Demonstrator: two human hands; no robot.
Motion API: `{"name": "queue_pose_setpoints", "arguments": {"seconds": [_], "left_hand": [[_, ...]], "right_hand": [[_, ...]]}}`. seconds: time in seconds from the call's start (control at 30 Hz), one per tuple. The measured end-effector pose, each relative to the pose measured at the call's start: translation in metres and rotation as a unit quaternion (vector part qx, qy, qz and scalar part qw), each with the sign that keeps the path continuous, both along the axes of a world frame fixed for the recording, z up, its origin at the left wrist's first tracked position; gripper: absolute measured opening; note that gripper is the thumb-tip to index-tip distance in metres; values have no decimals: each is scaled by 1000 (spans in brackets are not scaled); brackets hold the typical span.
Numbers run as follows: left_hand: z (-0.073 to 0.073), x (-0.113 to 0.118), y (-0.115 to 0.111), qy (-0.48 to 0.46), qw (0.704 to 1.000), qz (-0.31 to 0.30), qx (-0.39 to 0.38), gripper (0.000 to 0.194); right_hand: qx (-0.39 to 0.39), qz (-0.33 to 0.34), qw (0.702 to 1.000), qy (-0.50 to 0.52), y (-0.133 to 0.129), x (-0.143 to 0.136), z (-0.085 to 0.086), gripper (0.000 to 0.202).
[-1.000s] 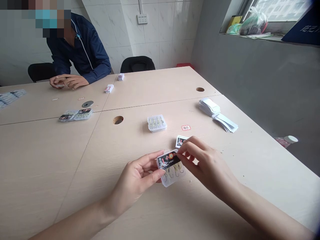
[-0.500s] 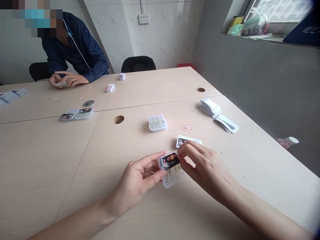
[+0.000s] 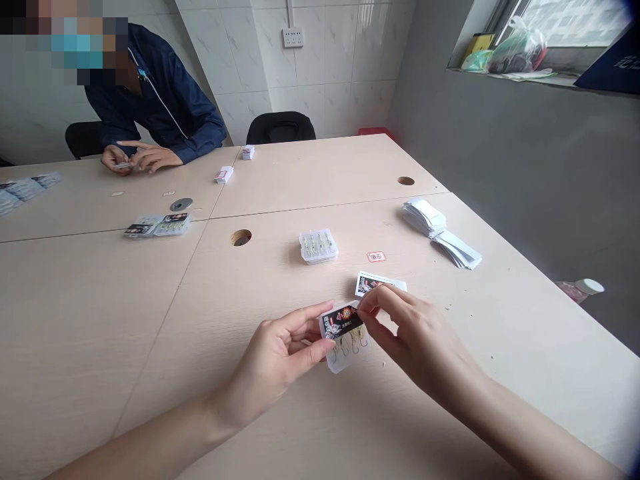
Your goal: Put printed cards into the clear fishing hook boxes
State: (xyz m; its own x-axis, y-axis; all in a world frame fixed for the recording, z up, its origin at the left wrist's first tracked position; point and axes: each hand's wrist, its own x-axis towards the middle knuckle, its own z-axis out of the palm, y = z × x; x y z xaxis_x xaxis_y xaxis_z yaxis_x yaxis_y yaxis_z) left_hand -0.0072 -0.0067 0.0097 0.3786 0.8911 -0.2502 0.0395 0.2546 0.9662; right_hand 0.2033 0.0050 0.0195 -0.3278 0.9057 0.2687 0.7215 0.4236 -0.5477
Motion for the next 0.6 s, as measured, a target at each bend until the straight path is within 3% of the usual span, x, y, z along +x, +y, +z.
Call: {"name": "queue_pose_setpoints", "arguments": {"seconds": [0.23,0.43,0.6], "left_hand": [[1,-1,3,-18,999,13,-26,45],[0,-2,2,-7,1000,7,-21,47],[-1,-3,1,13,1000,-3,-15,47]], "right_hand": [[-57,-16,996,65,3,4,8,10],[-31,-13,999,41,4,2,1,2],[13,-2,1000,20,3,2,-6,9]]}}
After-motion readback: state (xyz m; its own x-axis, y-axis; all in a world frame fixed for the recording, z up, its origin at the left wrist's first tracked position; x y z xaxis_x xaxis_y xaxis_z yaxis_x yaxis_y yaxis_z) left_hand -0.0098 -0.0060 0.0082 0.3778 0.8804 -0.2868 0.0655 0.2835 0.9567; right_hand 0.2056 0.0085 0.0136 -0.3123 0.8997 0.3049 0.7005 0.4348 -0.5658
